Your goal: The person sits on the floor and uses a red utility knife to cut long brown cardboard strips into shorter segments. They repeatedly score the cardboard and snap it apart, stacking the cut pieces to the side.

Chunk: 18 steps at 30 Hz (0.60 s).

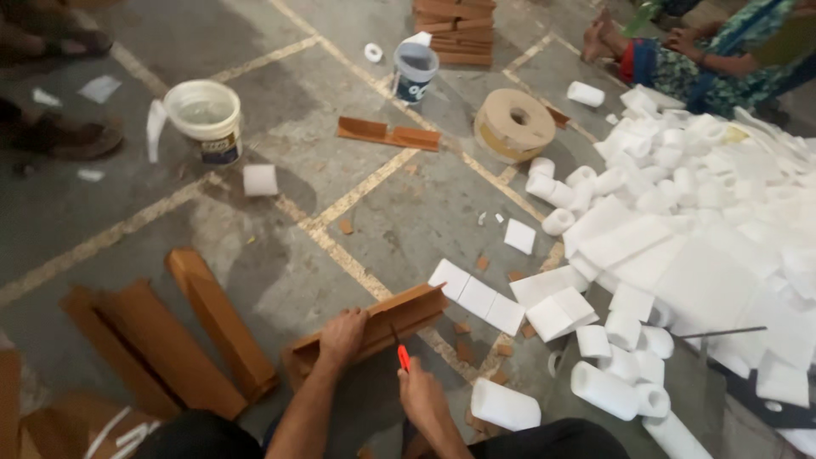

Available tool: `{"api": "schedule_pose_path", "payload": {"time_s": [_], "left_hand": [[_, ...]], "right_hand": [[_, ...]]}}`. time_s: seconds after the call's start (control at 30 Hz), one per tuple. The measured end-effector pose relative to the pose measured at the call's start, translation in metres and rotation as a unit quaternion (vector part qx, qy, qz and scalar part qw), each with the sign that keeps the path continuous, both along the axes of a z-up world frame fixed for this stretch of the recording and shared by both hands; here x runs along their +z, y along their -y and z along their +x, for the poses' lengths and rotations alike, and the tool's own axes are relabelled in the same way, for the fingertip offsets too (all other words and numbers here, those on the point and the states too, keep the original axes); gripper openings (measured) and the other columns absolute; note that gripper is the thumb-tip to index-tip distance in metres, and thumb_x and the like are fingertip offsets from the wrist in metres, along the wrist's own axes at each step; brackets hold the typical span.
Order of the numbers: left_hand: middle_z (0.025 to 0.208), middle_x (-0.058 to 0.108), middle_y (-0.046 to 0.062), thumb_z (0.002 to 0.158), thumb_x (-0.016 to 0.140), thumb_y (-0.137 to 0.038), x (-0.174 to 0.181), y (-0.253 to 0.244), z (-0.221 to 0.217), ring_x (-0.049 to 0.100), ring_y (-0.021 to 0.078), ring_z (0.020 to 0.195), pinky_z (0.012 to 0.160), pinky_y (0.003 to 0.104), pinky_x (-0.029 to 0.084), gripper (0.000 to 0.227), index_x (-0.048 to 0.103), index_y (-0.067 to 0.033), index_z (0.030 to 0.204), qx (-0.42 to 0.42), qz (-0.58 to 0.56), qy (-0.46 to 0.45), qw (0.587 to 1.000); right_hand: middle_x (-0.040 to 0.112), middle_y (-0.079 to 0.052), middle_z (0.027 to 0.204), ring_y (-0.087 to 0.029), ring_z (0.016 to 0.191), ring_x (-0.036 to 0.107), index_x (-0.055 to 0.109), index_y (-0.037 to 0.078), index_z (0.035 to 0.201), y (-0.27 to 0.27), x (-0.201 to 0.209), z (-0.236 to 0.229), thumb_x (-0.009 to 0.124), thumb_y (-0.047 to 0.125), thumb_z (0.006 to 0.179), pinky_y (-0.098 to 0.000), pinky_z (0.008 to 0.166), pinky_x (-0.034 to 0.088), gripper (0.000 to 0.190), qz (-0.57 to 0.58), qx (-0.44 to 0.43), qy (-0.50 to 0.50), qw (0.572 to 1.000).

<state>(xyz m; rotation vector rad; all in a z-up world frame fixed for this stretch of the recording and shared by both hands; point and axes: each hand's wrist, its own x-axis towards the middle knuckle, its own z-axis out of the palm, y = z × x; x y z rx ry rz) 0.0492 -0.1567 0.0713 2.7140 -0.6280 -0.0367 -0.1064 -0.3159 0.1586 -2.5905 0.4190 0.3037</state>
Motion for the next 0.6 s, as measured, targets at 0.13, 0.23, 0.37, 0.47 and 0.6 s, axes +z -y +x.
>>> {"api": "schedule_pose_path", "payload": {"time_s": [0.13, 0.23, 0.37, 0.47, 0.6], "left_hand": [[0.101, 0.07, 0.004, 0.09, 0.057, -0.017, 0.002, -0.006, -0.003, 0.07, 0.0263, 0.098, 0.076, 0.044, 0.058, 0.02, 0.065, -0.0169, 0.108, -0.042, 0.009, 0.021, 0.999], [0.099, 0.069, 0.005, 0.088, 0.057, -0.016, 0.003, -0.005, -0.004, 0.07, 0.0276, 0.094, 0.072, 0.045, 0.057, 0.027, 0.065, -0.0178, 0.114, -0.048, -0.002, 0.033, 0.998], [0.098, 0.069, 0.003, 0.087, 0.058, -0.018, 0.003, 0.0, 0.0, 0.07, 0.025, 0.095, 0.074, 0.045, 0.056, 0.016, 0.065, -0.0187, 0.102, -0.04, 0.013, 0.044, 0.998], [0.096, 0.069, 0.003, 0.089, 0.058, -0.02, -0.007, 0.011, -0.001, 0.07, 0.024, 0.092, 0.072, 0.044, 0.057, 0.012, 0.064, -0.0169, 0.099, -0.023, 0.021, 0.066, 0.997], [0.091, 0.068, 0.002, 0.09, 0.059, -0.019, -0.021, 0.017, 0.005, 0.07, 0.0233, 0.086, 0.069, 0.043, 0.057, 0.006, 0.063, -0.0174, 0.093, 0.005, -0.002, 0.092, 0.996]], "right_hand": [[0.071, -0.028, 0.083, -0.053, 0.082, 0.066, 0.052, 0.008, 0.112, -0.004, -0.02, 0.014, 0.053, 0.035, 0.101, -0.0641, 0.07, 0.051, 0.029, -0.01, -0.013, 0.03, 0.999], [0.07, -0.028, 0.081, -0.053, 0.079, 0.066, 0.051, 0.008, 0.112, -0.007, -0.035, 0.018, 0.053, 0.034, 0.101, -0.0638, 0.067, 0.051, 0.028, -0.011, -0.014, 0.042, 0.999], [0.07, -0.028, 0.077, -0.052, 0.076, 0.067, 0.05, 0.006, 0.114, -0.012, -0.049, 0.03, 0.052, 0.033, 0.102, -0.0627, 0.064, 0.051, 0.029, -0.011, -0.006, 0.083, 0.996], [0.07, -0.027, 0.077, -0.052, 0.074, 0.066, 0.05, 0.007, 0.11, -0.011, -0.056, 0.03, 0.053, 0.033, 0.101, -0.0631, 0.063, 0.05, 0.028, -0.019, 0.003, 0.095, 0.995], [0.069, -0.029, 0.076, -0.054, 0.074, 0.065, 0.05, 0.006, 0.113, -0.014, -0.066, 0.035, 0.052, 0.033, 0.102, -0.0645, 0.063, 0.049, 0.029, -0.012, 0.004, 0.084, 0.996]]}}
